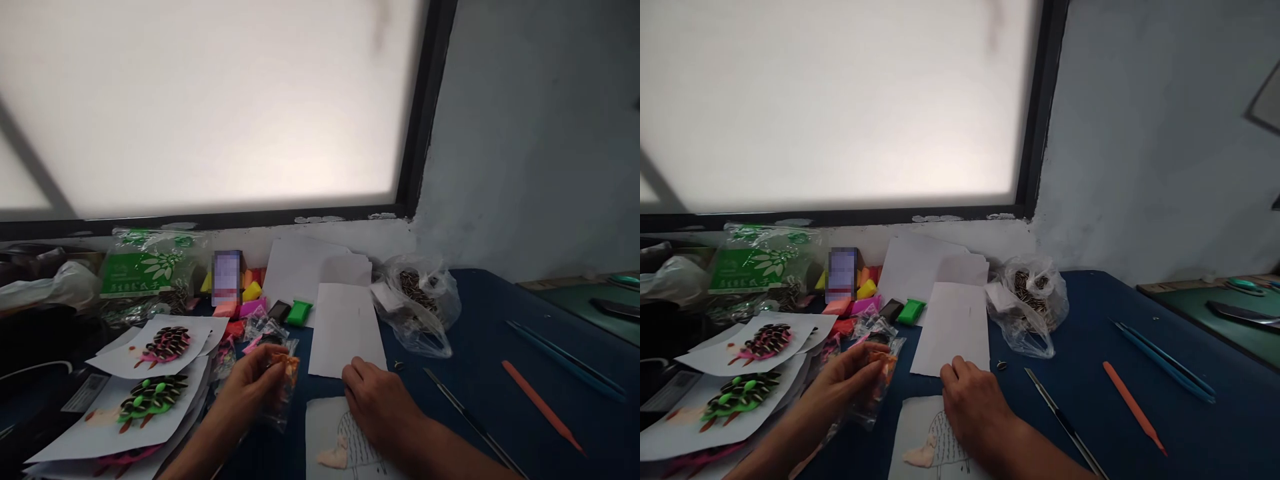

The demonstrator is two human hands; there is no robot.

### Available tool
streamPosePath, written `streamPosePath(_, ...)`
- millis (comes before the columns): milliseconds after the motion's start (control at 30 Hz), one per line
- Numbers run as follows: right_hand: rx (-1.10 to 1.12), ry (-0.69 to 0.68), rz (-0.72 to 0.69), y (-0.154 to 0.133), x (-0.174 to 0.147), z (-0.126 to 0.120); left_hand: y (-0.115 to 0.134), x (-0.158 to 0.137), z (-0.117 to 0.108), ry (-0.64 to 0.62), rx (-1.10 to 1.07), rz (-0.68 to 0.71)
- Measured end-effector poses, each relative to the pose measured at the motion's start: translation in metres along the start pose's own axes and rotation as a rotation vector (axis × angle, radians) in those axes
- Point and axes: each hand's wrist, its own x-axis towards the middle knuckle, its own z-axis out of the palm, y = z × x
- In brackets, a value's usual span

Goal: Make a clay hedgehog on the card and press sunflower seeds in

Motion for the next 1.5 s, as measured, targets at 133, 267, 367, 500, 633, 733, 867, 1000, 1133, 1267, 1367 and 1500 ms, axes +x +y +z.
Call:
streamPosePath(133,-0.009,-0.011,0.010,-0.001,0.001,-0.001,0.004,0.001,0.025,-0.115,-0.100,-0.024)
streamPosePath(267,-0.012,-0.017,0.014,-0.001,0.001,-0.002,-0.002,0.006,0.032,-0.109,-0.127,-0.064)
streamPosePath(367,-0.010,-0.009,0.013,-0.001,0.001,-0.002,-0.018,0.010,0.029,-0.034,-0.130,-0.031)
streamPosePath(500,0.007,-0.007,0.024,-0.001,0.001,-0.001,-0.037,0.012,0.027,-0.009,-0.140,0.016)
streamPosePath(633,-0.015,0.001,0.019,0.001,0.001,0.001,-0.031,0.013,0.019,0.093,-0.126,0.005)
streamPosePath(733,-0.010,-0.010,0.012,0.001,0.000,0.002,-0.016,0.013,0.006,0.173,0.049,0.112)
streamPosePath(867,0.015,-0.032,0.021,0.000,0.000,0.000,-0.003,0.012,-0.008,0.250,0.419,0.279)
streamPosePath(1000,0.022,-0.046,0.028,-0.001,0.000,-0.001,-0.009,0.014,-0.007,0.330,0.862,0.388)
streamPosePath(1133,0.025,-0.047,0.028,0.000,0.001,-0.001,-0.019,0.017,-0.004,0.274,1.139,0.302)
streamPosePath(1267,0.039,-0.044,0.025,0.000,0.002,-0.001,-0.028,0.021,-0.008,0.326,1.020,0.383)
streamPosePath(1367,0.037,-0.043,0.025,0.000,0.001,-0.001,-0.028,0.023,-0.011,0.323,1.015,0.418)
streamPosePath(1500,0.028,-0.027,0.009,0.001,0.001,-0.001,-0.022,0.021,-0.009,0.232,1.104,0.425)
